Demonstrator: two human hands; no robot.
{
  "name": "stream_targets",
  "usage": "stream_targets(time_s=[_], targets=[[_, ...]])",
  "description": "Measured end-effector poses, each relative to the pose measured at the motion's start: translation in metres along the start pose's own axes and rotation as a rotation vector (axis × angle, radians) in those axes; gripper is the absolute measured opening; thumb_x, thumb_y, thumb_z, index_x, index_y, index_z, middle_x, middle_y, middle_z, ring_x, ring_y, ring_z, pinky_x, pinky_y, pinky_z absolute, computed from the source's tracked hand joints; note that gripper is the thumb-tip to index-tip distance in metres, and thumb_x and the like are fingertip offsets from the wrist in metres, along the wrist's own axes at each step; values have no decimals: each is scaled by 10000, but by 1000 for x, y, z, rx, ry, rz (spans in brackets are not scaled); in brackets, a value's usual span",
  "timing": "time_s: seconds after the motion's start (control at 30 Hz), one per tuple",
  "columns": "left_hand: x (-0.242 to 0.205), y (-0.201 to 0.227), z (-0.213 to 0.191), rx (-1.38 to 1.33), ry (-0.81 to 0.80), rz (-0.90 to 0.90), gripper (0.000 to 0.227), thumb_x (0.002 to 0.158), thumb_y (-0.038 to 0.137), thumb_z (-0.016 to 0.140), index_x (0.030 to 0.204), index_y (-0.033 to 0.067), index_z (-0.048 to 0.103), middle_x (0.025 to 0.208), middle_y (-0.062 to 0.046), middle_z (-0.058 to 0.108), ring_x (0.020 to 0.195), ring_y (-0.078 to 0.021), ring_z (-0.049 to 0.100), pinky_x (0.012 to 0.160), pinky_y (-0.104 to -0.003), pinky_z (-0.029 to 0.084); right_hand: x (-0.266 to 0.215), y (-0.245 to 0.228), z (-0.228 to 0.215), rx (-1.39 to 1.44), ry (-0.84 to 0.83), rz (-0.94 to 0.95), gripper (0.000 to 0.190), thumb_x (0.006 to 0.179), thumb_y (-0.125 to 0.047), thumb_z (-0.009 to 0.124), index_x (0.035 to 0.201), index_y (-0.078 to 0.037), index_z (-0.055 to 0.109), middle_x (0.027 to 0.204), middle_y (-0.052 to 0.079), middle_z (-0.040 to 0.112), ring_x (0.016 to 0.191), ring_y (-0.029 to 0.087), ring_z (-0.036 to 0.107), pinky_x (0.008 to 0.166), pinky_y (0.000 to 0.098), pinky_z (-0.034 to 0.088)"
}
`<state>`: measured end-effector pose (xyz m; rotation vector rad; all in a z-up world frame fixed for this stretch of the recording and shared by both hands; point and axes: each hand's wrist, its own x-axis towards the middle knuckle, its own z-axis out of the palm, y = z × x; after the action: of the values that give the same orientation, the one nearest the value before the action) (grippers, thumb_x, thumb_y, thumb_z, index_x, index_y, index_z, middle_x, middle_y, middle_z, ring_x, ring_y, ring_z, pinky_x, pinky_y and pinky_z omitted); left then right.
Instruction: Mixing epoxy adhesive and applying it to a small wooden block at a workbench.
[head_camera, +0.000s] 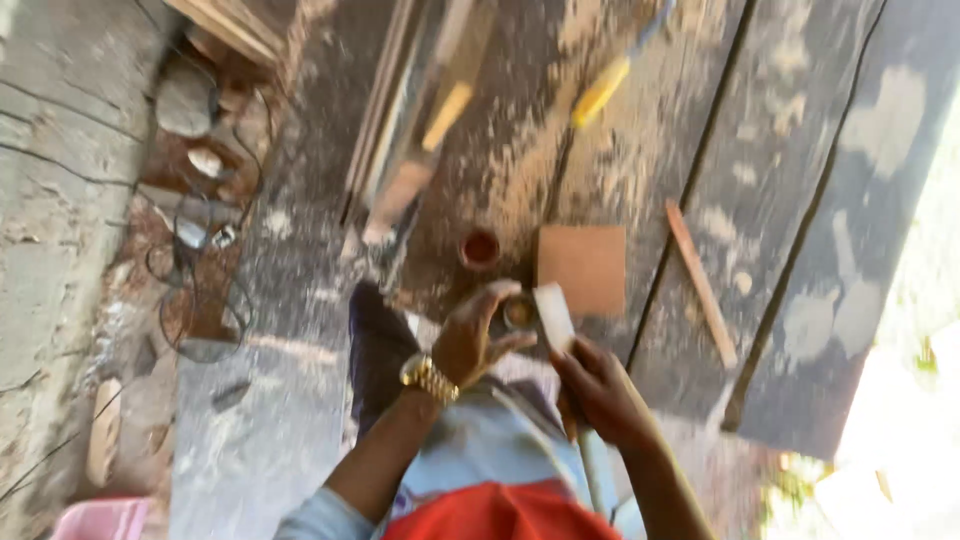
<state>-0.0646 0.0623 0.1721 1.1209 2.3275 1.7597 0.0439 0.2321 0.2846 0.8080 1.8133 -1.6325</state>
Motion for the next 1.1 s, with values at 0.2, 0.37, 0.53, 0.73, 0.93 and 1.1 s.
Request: stream_targets(time_s=[0.2, 0.37, 0.53, 0.73, 0.93, 1.1], targets=[[11, 24, -19, -6, -75, -134, 805, 782, 333, 911, 1440, 83, 518, 1253, -159, 625, 1168, -310, 618, 1020, -419, 539, -8, 28, -13, -115, 305, 21, 374, 961, -347, 628, 806, -19, 535, 550, 97, 616, 380, 180, 591, 354, 351, 468], [10, 14, -18, -9, -113, 59, 688, 840, 176, 844, 1434, 81, 510, 1398, -158, 612, 1309, -341, 599, 1115, -424, 495, -4, 20, 1, -188, 375, -14, 371, 960, -363, 627, 856, -8, 592, 562, 100, 637, 400, 168, 601, 381, 345, 476], [6, 19, -3, -5, -64, -20, 663, 797, 230, 889, 1313, 71, 505, 1289, -157, 601, 1231, -350, 605, 1061, -419, 512, -5, 18, 11, -187, 407, -17, 393, 960, -370, 630, 870, 11, 585, 567, 99, 645, 408, 169, 627, 388, 340, 488], [5, 28, -2, -28, -6, -109, 682, 799, 218, 878, 1336, 62, 489, 1293, -169, 644, 1181, -363, 652, 1002, -425, 533, -2, 22, 14, -170, 442, 19, 387, 957, -376, 636, 872, -2, 582, 570, 103, 644, 421, 169, 637, 389, 338, 493], [7, 27, -5, -86, -102, -135, 658, 839, 192, 855, 1361, 67, 475, 1284, -175, 665, 1161, -361, 686, 975, -422, 560, 2, 31, 10, -164, 383, -5, 385, 961, -387, 625, 853, -22, 571, 559, 94, 632, 395, 169, 627, 370, 328, 487], [9, 27, -3, -47, -97, -139, 680, 821, 176, 861, 1358, 65, 459, 1298, -178, 661, 1171, -366, 678, 970, -412, 562, 10, 38, -3, 126, 131, 1, 374, 988, -370, 618, 862, -42, 490, 491, 107, 553, 316, 178, 537, 298, 315, 379]])
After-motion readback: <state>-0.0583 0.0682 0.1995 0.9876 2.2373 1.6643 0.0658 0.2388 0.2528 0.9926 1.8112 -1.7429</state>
